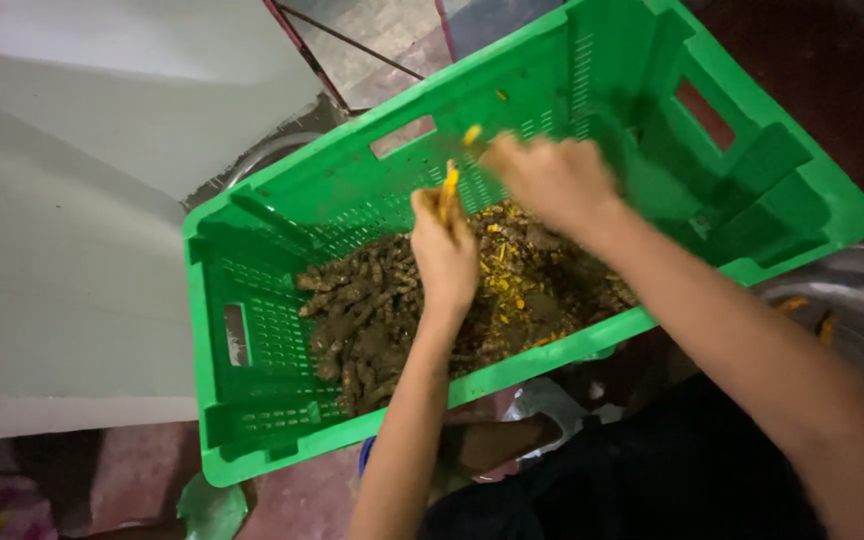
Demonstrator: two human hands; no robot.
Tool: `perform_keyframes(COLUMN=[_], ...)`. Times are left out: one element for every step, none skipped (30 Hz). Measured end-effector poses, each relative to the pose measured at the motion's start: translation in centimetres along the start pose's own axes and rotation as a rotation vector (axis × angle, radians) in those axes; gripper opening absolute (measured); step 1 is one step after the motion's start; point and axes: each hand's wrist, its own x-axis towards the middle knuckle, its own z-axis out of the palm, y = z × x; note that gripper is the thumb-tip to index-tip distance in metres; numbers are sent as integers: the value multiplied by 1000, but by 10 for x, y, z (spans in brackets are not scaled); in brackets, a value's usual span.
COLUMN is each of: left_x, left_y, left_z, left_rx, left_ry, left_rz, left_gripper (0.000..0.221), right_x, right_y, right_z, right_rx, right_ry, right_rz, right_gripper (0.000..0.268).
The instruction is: Peeling the skin off turmeric roots using a knife inside a plastic crate
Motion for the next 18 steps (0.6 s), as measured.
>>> perform_keyframes(left_x=[-5, -2, 2, 7, 8, 8, 9, 9, 9, 10, 9, 10, 10, 10, 10, 8, 8, 8], left_y=[16, 10, 5, 0, -4, -7, -11, -11, -12, -14, -12, -8, -5, -6, -7, -8, -12, -17], left_z=[-6, -7, -8, -3, -1, 2, 5, 5, 6, 3, -1, -3, -5, -4, -3, 0, 2, 3], left_rx=[-9, -1, -12, -36, -42, -26, -11, -9, -7, 0, 9, -46, -100, -102, -103, -106, -109, -77], left_ry=[22, 23, 50, 76, 78, 39, 0, -5, -25, -39, -40, -57, -74, -71, -95, -121, -121, -108], left_rz=[-16, -14, 6, 27, 31, -6, -43, -50, -44, -37, -44, -2, 41, 39, 44, 47, 43, 33], left_gripper=[18, 18, 17, 16, 16, 19, 22, 22, 25, 30, 30, 33, 36, 36, 38, 41, 41, 38], right_x=[2, 1, -1, -2, -2, -1, -1, -2, -3, -1, -4, -5, -6, -6, -6, -7, -6, -5], right_y=[9, 12, 16, 26, 18, 11, 4, -2, -9, -18, -19, -17, -15, -15, -14, -13, -12, -13], right_z=[6, 4, 1, -3, -5, -8, -10, -10, -9, -6, -2, 1, 5, 4, 3, 3, -4, -10], right_rx=[96, 102, 156, 198, 192, 222, 253, 256, 199, 148, 158, 160, 161, 161, 167, 173, 172, 103], right_ry=[-56, -51, -104, -158, -155, -92, -29, -35, 16, 71, 68, 59, 49, 47, 29, 8, 3, 18], right_rz=[115, 115, 165, 214, 212, 101, -10, -5, -66, -129, -127, -142, -157, -160, -160, -157, -158, -171], right_gripper=[35, 35, 30, 26, 26, 25, 25, 25, 27, 29, 29, 27, 27, 27, 28, 28, 28, 28])
